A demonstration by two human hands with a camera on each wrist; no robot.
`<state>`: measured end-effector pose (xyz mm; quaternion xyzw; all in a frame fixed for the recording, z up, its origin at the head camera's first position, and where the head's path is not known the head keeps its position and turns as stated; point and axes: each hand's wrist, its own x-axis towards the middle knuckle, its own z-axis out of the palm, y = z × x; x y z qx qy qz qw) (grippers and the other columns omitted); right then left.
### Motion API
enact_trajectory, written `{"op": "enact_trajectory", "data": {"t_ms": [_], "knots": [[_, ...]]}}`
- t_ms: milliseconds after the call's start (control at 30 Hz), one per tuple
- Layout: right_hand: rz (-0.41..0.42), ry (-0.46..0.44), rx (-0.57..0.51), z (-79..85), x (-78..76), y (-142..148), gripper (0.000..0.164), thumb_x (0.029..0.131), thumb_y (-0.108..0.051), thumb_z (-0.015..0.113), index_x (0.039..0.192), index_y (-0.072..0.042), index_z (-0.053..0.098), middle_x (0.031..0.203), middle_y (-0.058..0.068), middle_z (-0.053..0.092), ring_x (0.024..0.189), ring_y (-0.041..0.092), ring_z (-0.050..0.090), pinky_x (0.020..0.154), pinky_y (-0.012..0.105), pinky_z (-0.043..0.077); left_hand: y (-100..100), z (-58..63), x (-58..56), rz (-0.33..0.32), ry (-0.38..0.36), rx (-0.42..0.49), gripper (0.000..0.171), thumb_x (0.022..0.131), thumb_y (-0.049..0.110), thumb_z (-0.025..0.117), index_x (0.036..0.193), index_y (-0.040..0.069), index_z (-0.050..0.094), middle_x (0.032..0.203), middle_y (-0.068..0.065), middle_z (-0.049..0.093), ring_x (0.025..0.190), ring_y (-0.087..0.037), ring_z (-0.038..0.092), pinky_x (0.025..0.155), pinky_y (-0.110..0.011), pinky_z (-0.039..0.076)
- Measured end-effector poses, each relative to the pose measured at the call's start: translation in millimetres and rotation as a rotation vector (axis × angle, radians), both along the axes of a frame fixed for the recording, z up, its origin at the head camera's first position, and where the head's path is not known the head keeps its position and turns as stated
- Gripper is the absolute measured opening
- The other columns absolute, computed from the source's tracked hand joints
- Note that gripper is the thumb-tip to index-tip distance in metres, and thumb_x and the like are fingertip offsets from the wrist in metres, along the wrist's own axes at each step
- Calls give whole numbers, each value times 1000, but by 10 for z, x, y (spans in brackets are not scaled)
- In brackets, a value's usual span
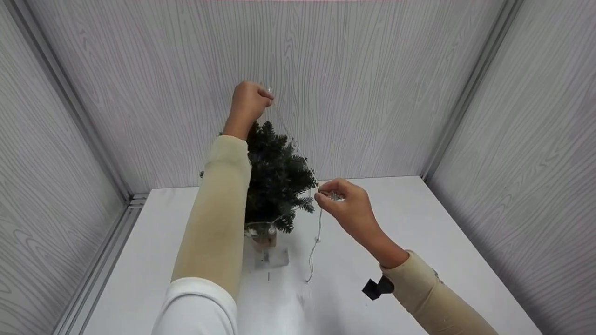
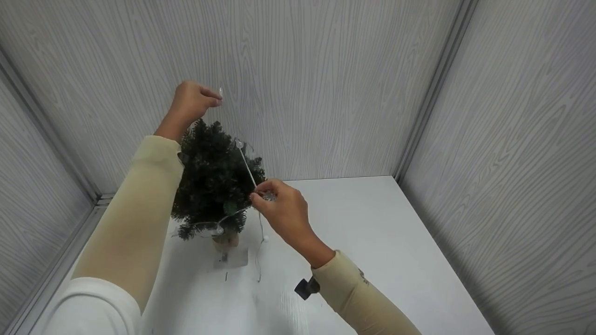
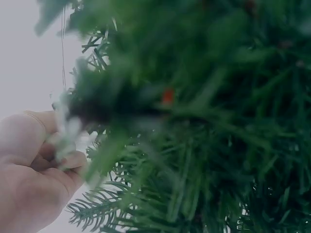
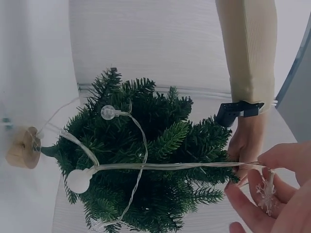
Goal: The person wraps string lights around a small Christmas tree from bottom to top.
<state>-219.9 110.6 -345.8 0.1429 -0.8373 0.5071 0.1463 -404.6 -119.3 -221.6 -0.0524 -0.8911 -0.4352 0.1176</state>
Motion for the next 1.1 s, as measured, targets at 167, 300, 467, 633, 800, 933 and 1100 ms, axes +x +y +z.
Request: {"op": "enact_trajectory", "data": {"t_ms": [167,300,467,633,800,933,1100], "knots": [[15,-104,-100,-20,6,27,14,92,-12,74,104,-6,71,105,9,73,99,22,71,87,35,57,-5,-21,-26,-2,14,29,24,103,12,58,120,11,75,140,-5,62,117,-18,62,70,-27,41],[53,-151,-166,-39,65,48,11,92,-12,74,98,-3,72,93,10,74,88,20,72,86,31,58,-39,-49,-42,-9,10,24,24,103,13,58,122,10,74,142,-6,61,118,-20,62,75,-28,42],[88,-129,-150,4,231,30,13,94,-19,73,97,-7,75,80,4,73,82,18,70,83,31,56,-110,-48,-57,-14,-24,-2,24,103,12,59,122,9,74,143,-9,60,116,-22,62,76,-29,43],[153,-65,-119,106,449,-56,17,96,-24,71,99,-8,75,80,4,73,83,16,71,83,31,55,-204,-13,-60,-37,-78,-44,24,102,11,61,122,8,73,143,-9,59,130,-24,56,87,-33,48],[204,3,-97,207,629,-128,14,97,-23,70,102,-11,75,82,1,73,87,13,70,91,32,54,-318,-14,-62,-43,-122,-73,25,100,12,64,123,8,73,147,-9,56,128,-23,56,91,-35,49],[223,64,-109,288,715,-166,11,98,-20,69,102,-12,75,83,-1,73,88,14,70,87,31,54,-400,-37,-82,-41,-129,-67,25,100,13,64,123,9,73,147,-10,56,105,-19,57,73,-30,42],[236,129,-209,383,738,-218,8,98,-14,68,99,-7,73,81,3,71,79,18,68,75,32,55,-488,-137,-191,-43,-124,-24,26,100,15,65,123,9,73,147,-11,57,71,-10,46,59,-26,36]]}}
